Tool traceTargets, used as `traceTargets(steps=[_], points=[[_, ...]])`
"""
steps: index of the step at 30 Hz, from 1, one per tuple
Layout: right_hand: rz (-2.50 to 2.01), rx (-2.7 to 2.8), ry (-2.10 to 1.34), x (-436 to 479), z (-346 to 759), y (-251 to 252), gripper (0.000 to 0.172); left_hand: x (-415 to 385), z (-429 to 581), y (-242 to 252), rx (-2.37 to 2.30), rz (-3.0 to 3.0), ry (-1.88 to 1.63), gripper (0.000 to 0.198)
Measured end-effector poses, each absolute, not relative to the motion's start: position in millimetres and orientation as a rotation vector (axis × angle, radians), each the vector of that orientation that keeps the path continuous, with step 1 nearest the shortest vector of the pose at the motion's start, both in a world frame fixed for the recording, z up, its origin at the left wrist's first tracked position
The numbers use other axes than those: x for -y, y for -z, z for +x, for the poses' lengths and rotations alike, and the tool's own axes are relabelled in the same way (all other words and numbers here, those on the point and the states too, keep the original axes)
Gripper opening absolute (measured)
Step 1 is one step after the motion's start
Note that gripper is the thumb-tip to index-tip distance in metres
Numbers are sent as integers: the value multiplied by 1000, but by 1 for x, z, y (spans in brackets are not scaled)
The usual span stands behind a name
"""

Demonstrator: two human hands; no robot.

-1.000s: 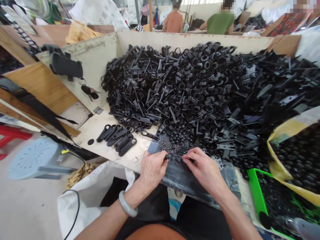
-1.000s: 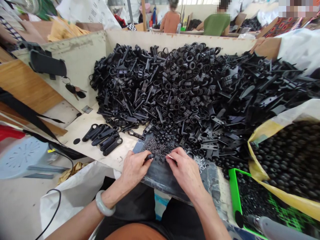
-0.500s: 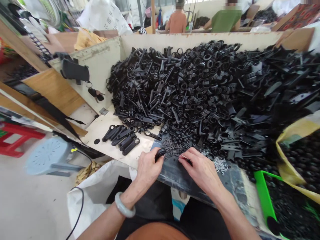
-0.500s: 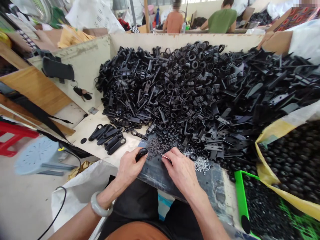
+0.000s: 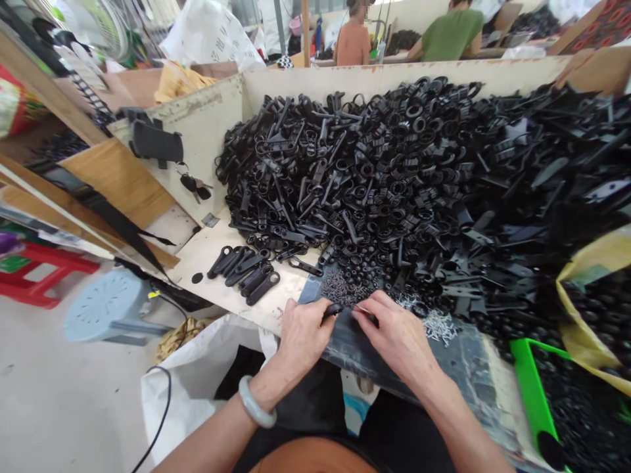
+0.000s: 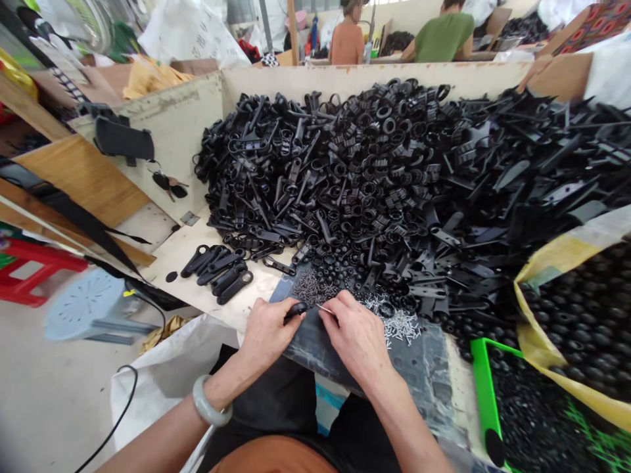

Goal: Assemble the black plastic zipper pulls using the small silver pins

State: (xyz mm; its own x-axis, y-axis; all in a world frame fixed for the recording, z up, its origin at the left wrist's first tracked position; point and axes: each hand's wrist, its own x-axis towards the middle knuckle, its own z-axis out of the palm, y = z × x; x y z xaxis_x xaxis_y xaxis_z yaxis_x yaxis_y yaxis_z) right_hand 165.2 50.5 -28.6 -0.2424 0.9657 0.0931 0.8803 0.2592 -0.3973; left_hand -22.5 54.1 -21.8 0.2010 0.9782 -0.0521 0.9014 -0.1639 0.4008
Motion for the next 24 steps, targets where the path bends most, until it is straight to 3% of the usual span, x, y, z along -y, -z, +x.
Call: traceTargets(steps=[10, 17, 24], points=[[-1577, 1908, -668, -33, 171, 25, 24, -63, -21, 22, -1696, 2174, -367, 14], [-1365, 1237, -1046, -25, 158, 31, 26, -66, -21, 18, -1475, 1416, -874, 34], [-1175, 959, -1143, -21, 140, 25, 18, -33, -9, -1, -1130, 827, -845, 41]])
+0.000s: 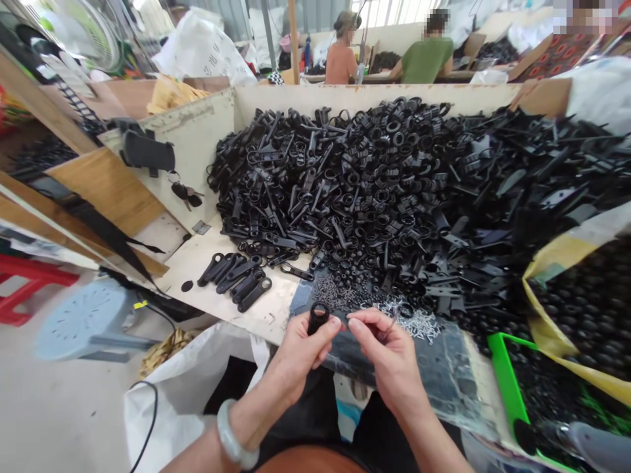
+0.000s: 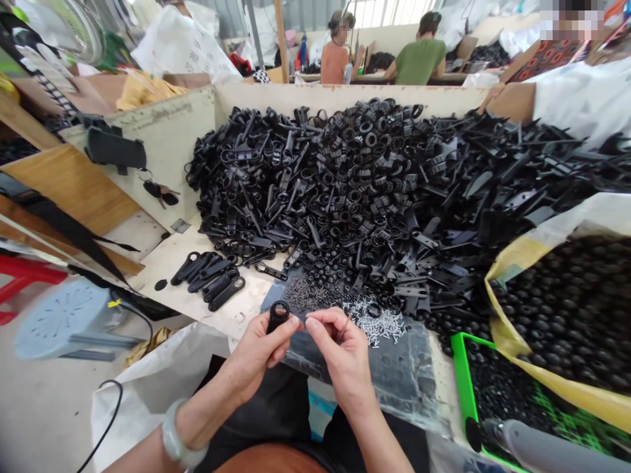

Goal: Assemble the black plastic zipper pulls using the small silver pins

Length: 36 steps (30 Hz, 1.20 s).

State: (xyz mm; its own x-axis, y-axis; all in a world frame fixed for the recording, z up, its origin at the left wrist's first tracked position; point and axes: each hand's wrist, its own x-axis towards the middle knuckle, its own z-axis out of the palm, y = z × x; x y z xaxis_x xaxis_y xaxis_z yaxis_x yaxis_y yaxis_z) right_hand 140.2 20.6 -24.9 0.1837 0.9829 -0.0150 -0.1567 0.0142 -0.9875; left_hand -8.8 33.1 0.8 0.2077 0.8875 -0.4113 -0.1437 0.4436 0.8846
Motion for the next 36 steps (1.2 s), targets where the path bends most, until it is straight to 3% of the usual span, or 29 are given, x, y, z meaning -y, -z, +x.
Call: traceTargets(steps=[15, 26, 32, 36], points=[[-1181, 1358, -894, -4, 148, 27, 5, -13, -8, 5, -1095, 786, -903, 42], [-1183, 1619, -604, 17, 157, 25, 19, -4, 8, -1, -1003, 311, -832, 37], [-1288, 1574, -642, 25, 161, 31, 8, -1, 11, 3, -944, 243, -738, 41], [-1385, 1525, -729, 30, 162, 33, 10, 1, 12, 8, -962, 320, -709, 38]])
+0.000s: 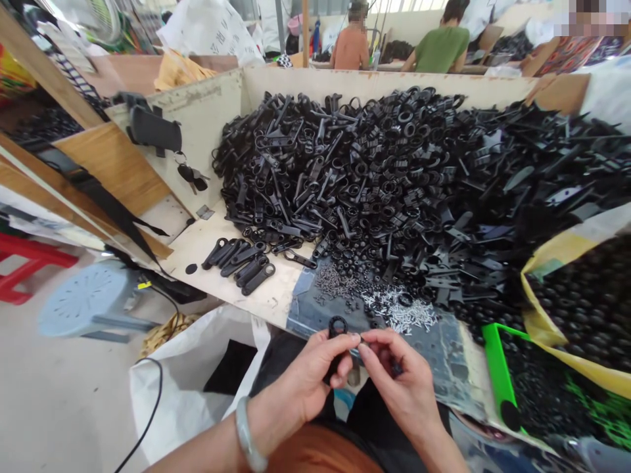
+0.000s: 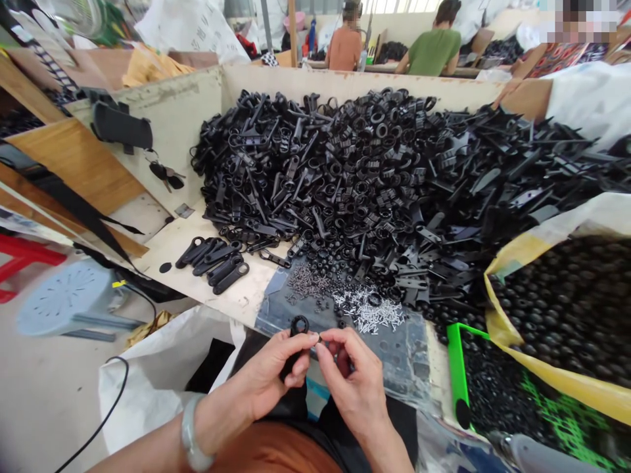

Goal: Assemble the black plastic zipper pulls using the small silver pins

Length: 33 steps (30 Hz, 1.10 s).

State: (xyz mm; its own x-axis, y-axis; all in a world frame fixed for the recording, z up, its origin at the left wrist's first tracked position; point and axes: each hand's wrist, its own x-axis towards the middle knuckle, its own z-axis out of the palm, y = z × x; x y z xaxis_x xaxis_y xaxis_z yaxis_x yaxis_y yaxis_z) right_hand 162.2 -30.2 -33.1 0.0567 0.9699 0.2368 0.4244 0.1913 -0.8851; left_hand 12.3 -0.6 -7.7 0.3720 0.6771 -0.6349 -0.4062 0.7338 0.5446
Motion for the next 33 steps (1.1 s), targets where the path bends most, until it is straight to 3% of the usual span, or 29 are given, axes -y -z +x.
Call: traceTargets(steps=[8, 20, 27, 33], points=[[-1441, 1357, -859, 33, 164, 33, 18, 5, 9, 4, -924, 398, -643, 31], [-1298, 1833, -561, 29, 170, 34, 10, 16, -3, 4, -933, 614, -542, 34], [-1340, 1837, -692, 28, 170, 28, 9, 13, 1, -1, -960, 699, -589, 29], [-1304, 1922, -587, 29, 170, 24, 19, 13, -1, 6, -973, 718, -617, 24]])
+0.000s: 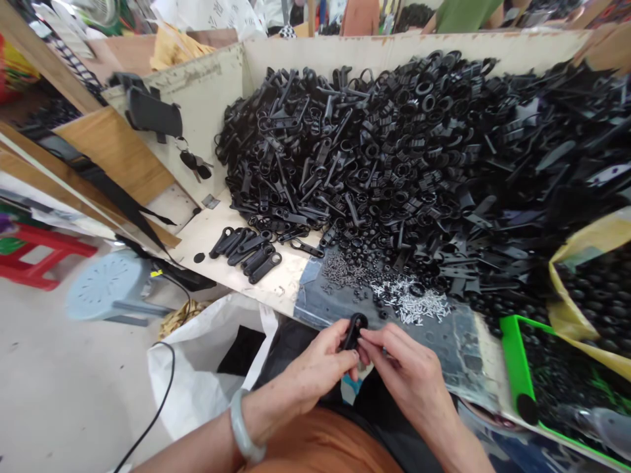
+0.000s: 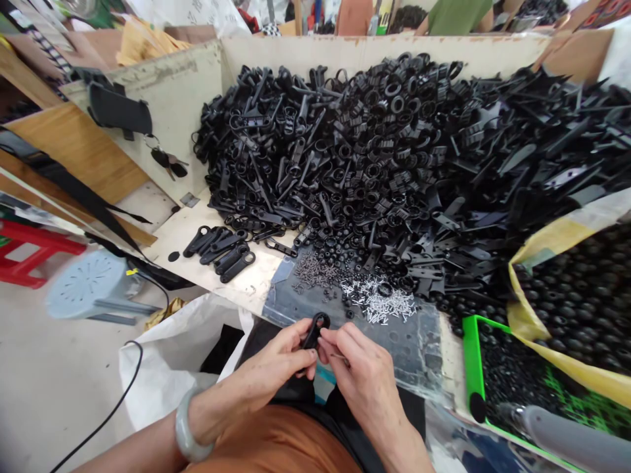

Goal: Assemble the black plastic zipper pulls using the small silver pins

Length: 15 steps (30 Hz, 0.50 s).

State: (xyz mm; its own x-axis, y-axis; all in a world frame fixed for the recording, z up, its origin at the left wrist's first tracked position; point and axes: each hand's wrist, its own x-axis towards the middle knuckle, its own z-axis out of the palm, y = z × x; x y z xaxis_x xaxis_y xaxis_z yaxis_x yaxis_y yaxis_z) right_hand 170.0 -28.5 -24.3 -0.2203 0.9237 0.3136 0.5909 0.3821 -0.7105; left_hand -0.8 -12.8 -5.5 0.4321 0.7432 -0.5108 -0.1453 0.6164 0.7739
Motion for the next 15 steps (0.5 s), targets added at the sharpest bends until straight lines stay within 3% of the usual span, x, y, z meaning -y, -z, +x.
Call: traceTargets(steps=[8, 15], points=[[-1325, 2038, -358, 36, 170, 27, 23, 8, -2, 4, -964, 814, -594, 19], [-1276, 2081, -306, 38, 170, 29, 25, 10, -10, 30, -981, 1078, -604, 27]])
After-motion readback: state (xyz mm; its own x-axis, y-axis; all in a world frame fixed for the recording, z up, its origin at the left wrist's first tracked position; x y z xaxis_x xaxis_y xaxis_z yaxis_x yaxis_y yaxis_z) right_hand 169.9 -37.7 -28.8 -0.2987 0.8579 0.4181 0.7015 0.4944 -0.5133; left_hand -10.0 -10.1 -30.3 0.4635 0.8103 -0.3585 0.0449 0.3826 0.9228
